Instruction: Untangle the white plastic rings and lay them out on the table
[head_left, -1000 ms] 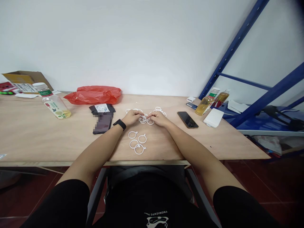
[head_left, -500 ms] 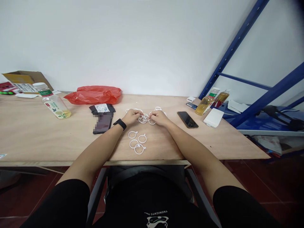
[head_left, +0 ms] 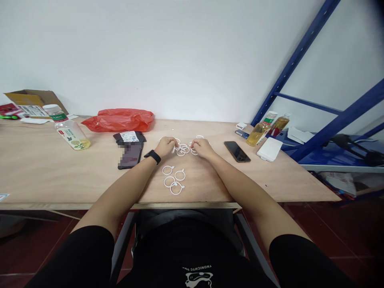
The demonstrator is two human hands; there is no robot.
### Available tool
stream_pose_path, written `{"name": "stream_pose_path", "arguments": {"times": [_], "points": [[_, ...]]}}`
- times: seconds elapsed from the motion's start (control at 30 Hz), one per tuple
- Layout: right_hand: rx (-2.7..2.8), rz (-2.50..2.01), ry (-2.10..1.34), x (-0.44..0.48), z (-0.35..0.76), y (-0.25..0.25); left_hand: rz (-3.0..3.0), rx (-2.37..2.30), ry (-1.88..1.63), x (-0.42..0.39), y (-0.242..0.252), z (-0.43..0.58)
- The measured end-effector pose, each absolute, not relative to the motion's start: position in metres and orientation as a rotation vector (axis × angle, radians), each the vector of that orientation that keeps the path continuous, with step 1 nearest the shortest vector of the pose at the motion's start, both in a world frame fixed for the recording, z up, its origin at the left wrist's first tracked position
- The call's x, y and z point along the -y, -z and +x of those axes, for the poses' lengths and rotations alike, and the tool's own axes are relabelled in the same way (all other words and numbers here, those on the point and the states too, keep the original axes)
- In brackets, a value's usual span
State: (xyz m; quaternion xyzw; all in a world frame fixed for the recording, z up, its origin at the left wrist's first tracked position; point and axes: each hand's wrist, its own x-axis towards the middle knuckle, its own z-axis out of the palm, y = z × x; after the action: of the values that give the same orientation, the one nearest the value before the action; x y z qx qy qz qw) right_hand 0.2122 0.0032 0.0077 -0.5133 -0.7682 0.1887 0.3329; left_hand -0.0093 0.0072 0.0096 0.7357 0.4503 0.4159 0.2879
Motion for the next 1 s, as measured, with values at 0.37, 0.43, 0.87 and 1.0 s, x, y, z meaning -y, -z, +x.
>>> {"name": "stream_pose_path", "arguments": {"times": [0.37, 0.43, 0.87, 1.0], "points": [[2.095, -1.283, -0.253, 0.005, 0.213, -0.011, 1.943, -1.201, -1.083, -0.014, 0.001, -0.012], [2.126, -1.232, -0.310, 0.010, 0.212, -0.016, 1.985, -1.243, -1.105, -0.017, 0.005, -0.014], [2.535, -1.012, -1.011, 0.043, 0.182, -0.019, 2.170, -1.179, -0.985, -0.011, -0.004, -0.019], [2.448, -1.135, -0.835, 0.035, 0.186, -0.016, 2.018, -0.890, -0.483, -0.006, -0.020, -0.035]]}}
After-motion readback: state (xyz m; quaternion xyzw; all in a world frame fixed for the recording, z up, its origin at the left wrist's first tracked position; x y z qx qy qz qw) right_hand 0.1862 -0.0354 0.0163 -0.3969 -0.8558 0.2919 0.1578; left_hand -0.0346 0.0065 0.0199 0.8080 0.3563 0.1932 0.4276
